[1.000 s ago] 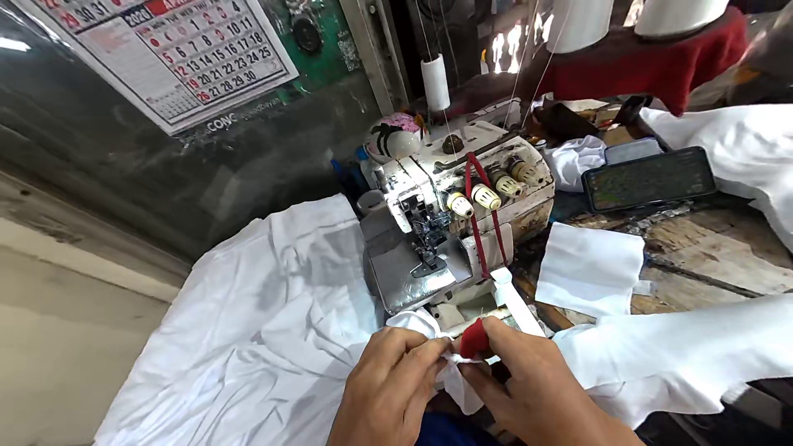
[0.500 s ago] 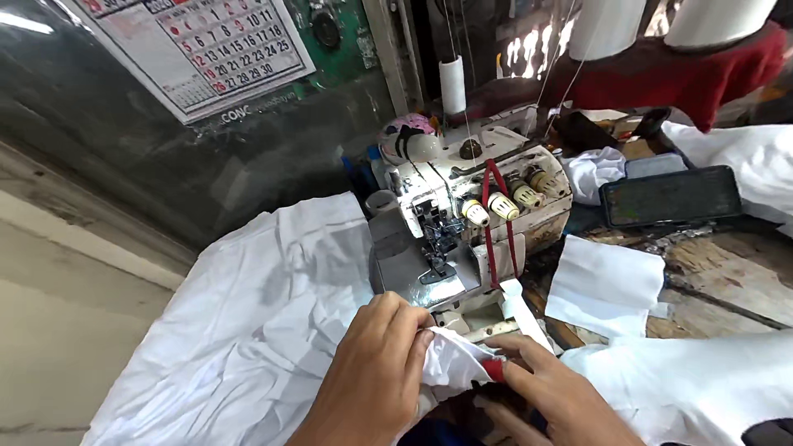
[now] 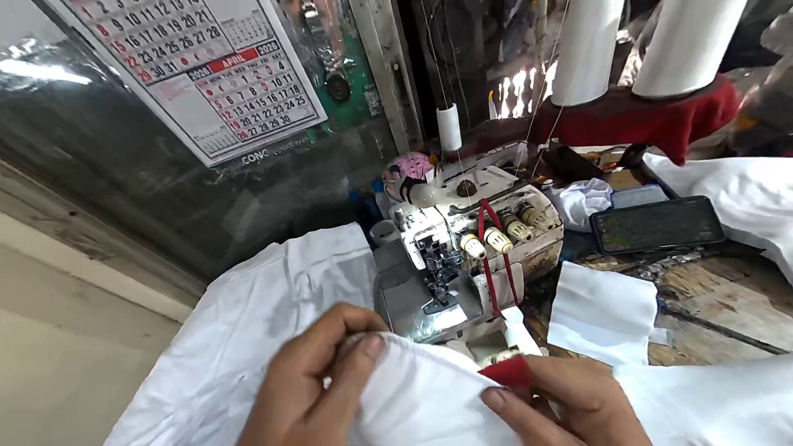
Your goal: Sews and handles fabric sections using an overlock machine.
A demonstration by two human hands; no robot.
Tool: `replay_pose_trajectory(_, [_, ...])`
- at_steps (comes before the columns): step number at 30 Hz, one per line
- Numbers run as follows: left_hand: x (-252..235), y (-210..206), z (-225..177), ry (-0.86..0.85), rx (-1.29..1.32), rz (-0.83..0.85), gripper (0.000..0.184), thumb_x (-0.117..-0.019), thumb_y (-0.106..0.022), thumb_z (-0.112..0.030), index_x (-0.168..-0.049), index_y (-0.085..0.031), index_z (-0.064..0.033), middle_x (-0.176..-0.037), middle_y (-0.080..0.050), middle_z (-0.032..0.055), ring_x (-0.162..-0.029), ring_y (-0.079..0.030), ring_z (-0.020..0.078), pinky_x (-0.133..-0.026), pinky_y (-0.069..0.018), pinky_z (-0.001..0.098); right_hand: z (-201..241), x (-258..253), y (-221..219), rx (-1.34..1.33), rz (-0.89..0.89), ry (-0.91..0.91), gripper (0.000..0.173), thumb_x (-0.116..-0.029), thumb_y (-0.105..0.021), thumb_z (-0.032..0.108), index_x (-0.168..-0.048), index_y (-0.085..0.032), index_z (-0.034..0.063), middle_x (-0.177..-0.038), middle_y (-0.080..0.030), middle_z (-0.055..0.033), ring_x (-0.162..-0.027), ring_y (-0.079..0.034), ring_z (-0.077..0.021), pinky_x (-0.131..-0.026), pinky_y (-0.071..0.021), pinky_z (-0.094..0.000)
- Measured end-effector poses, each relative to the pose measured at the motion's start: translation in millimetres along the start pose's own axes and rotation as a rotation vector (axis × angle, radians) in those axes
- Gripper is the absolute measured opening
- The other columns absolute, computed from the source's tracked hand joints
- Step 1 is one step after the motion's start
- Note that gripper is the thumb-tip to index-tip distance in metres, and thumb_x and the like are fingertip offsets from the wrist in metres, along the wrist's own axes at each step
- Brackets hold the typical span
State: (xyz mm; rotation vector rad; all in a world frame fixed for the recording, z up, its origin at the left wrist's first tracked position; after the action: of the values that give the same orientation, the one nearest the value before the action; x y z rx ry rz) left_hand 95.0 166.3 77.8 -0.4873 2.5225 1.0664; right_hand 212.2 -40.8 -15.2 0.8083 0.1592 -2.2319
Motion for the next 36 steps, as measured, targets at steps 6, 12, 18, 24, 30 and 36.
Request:
replay_pose_trajectory(6, [-83.0, -19.6, 76.1, 0.201, -0.359, 0.255, 0.025, -0.0939, -0.067, -0.049, -0.092, -0.07, -0.0241, -0.074, -0.065, -0.0078, -0.065, -0.063, 0.0076, -0.057, -0.0548, 0.0333, -88.4, -15.2, -24.3, -0.148, -0.361, -0.458, 0.027, -0.0876, -0.08, 0.033, -0.083, -0.069, 0.0085, -0.063, -0.062, -0.0011, -0.052, -0.058, -0.0129, -0.048, -0.0504, -0.0288])
replay_pose_trajectory(12, [-105.7, -40.6, 112.2, 0.178, -0.538, 0.264, 0.02, -0.0921, -0.072, -0.042, -0.103, -0.074, -0.0253, -0.091, -0.073, -0.0082, -0.085, -0.07, 0.0083, -0.075, -0.0607, 0.0435, -101.4, -29.3, -37.4, -0.185, -0.549, -0.387, 0.022, -0.0881, -0.079, 0.024, -0.083, -0.066, 0.0072, -0.063, -0.056, -0.0007, -0.051, -0.051, -0.011, -0.046, -0.0431, -0.0253])
replay_pose_trajectory(18, [-98.6, -51.5, 117.2, 0.1, -0.8, 0.048, 0.04, -0.084, -0.062, -0.051, -0.099, -0.071, -0.0155, -0.089, -0.069, 0.0044, -0.08, -0.069, 0.0244, -0.064, -0.0553, 0.054, -103.0, -26.8, -40.8, -0.187, -0.557, -0.424, 0.025, -0.0901, -0.077, 0.029, -0.08, -0.065, 0.0086, -0.062, -0.054, 0.0002, -0.052, -0.052, -0.0107, -0.048, -0.0438, -0.0259])
replay_pose_trajectory(24, [-48.7, -18.4, 48.2, 0.009, -0.61, 0.007, 0.042, -0.0957, -0.062, -0.048, -0.121, -0.068, -0.0155, -0.115, -0.066, 0.0054, -0.102, -0.065, 0.021, -0.08, -0.0579, 0.0449, -57.8, 24.6, -16.9, 0.211, -0.015, -0.294, 0.027, -0.1, -0.066, 0.038, -0.104, -0.07, 0.0112, -0.075, -0.061, -0.0002, -0.062, -0.058, -0.0109, -0.054, -0.0512, -0.0319])
replay_pose_trajectory(30, [-8.5, -44.2, 20.6, 0.002, -0.3, -0.053, 0.024, -0.0944, -0.067, -0.038, -0.111, -0.07, -0.021, -0.109, -0.066, -0.0047, -0.082, -0.066, 0.0088, -0.063, -0.0595, 0.028, -42.3, -5.0, 29.1, 0.947, 0.347, -0.184, 0.029, -0.0904, -0.065, 0.006, -0.117, -0.066, 0.0162, -0.112, -0.067, -0.0094, -0.071, -0.069, -0.0276, -0.053, -0.057, -0.0475])
replay_pose_trajectory(36, [30.7, -73.7, -11.5, 0.064, -0.119, 0.096, 0.022, -0.102, -0.062, -0.033, -0.106, -0.073, -0.014, -0.097, -0.07, -0.002, -0.074, -0.066, 0.0073, -0.062, -0.0584, 0.0274, -30.3, -8.5, 58.7, 0.674, 0.21, -0.175, 0.015, -0.0955, -0.066, 0.016, -0.11, -0.066, 0.0186, -0.095, -0.068, 0.0052, -0.069, -0.063, -0.0085, -0.059, -0.0578, -0.0308])
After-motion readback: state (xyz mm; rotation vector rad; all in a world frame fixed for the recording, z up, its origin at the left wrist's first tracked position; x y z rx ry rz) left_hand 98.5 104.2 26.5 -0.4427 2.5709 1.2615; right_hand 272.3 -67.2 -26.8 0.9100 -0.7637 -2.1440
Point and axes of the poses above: each hand's wrist, its own x-axis away from the middle knuckle, its own y-axis out of the back of the hand, z = x × y, the point moved 6 cm from there along -x, towards the middle knuckle
